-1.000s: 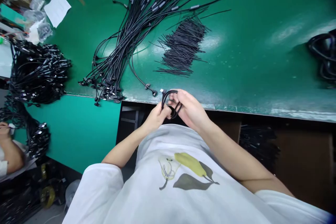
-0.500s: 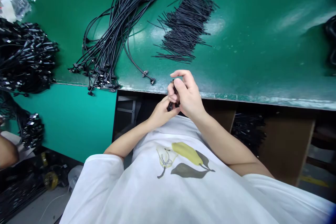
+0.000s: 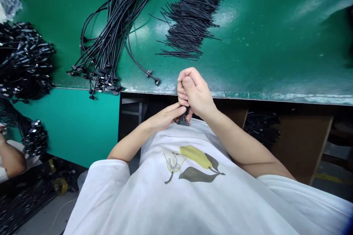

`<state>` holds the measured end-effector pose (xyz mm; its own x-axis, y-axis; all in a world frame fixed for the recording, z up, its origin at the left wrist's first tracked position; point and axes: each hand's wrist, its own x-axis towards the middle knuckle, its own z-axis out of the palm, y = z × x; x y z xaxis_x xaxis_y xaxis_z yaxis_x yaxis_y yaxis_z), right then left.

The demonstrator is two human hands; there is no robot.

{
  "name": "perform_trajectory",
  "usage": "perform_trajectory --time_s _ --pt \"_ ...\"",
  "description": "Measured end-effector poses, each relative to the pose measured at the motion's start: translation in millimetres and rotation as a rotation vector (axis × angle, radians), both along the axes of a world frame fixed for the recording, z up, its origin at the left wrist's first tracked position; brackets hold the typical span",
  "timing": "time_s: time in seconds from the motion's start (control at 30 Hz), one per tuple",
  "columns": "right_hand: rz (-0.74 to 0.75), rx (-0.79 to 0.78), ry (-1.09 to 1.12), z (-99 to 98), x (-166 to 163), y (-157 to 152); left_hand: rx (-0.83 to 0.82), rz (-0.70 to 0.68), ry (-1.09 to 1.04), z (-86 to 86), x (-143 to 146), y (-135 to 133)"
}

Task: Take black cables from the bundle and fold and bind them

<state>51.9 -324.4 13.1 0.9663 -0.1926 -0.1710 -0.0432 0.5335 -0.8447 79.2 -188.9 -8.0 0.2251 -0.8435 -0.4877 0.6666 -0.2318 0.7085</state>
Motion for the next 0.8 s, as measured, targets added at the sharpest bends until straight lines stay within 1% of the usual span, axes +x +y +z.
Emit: perform_trajectory --time_s 0.07,0.1,0.2,0.27,0.37,0.43,0.5,0.53,0.57,0.7,0.73,0.8 --pt "-0.002 -0.025 0.008 -3.2 0.4 -1.5 0.017 0.036 -0.001 -1.3 -1.6 -3.4" --pt "0.010 -0.027 0.016 -4.3 0.7 -2.0 0.004 0.027 -0.028 -1.7 -1.7 -5.1" --pt "0.049 -0.006 0.047 -6.5 1.9 -3.2 -0.043 -0.068 -0.138 -2.0 -0.5 -8.6" --pt "0.056 0.043 0.071 -7.4 2.6 -4.6 -0.051 -0.099 -0.157 -2.4 0.2 -9.6" --pt "0.045 0.136 0.125 -7.6 3.5 -8.8 -0.054 -0.040 -0.066 -3.1 -0.6 -10.3" --pt "0.035 0.164 0.147 -6.3 3.7 -12.5 -0.039 -0.009 0.017 -2.1 -1.9 -10.2" --pt "0.012 0.156 0.140 -4.1 3.2 -16.2 -0.032 -0.037 0.017 0.6 -3.6 -8.7" --pt "-0.008 0.141 0.133 -3.1 2.7 -17.7 -0.031 -0.052 -0.053 2.4 -4.6 -7.3" --pt "-0.032 0.121 0.127 -2.2 2.2 -18.9 -0.019 -0.049 -0.179 4.2 -6.0 -5.4" --pt "-0.155 0.032 0.122 -1.5 0.6 -20.9 0.153 0.098 -0.942 7.8 -13.1 3.9" --pt "-0.182 0.017 0.120 -1.6 0.5 -21.0 0.179 0.102 -1.074 7.8 -14.7 5.7" --pt "-0.223 -0.003 0.116 -1.7 0.8 -21.5 0.175 0.058 -1.221 8.1 -17.0 8.1"
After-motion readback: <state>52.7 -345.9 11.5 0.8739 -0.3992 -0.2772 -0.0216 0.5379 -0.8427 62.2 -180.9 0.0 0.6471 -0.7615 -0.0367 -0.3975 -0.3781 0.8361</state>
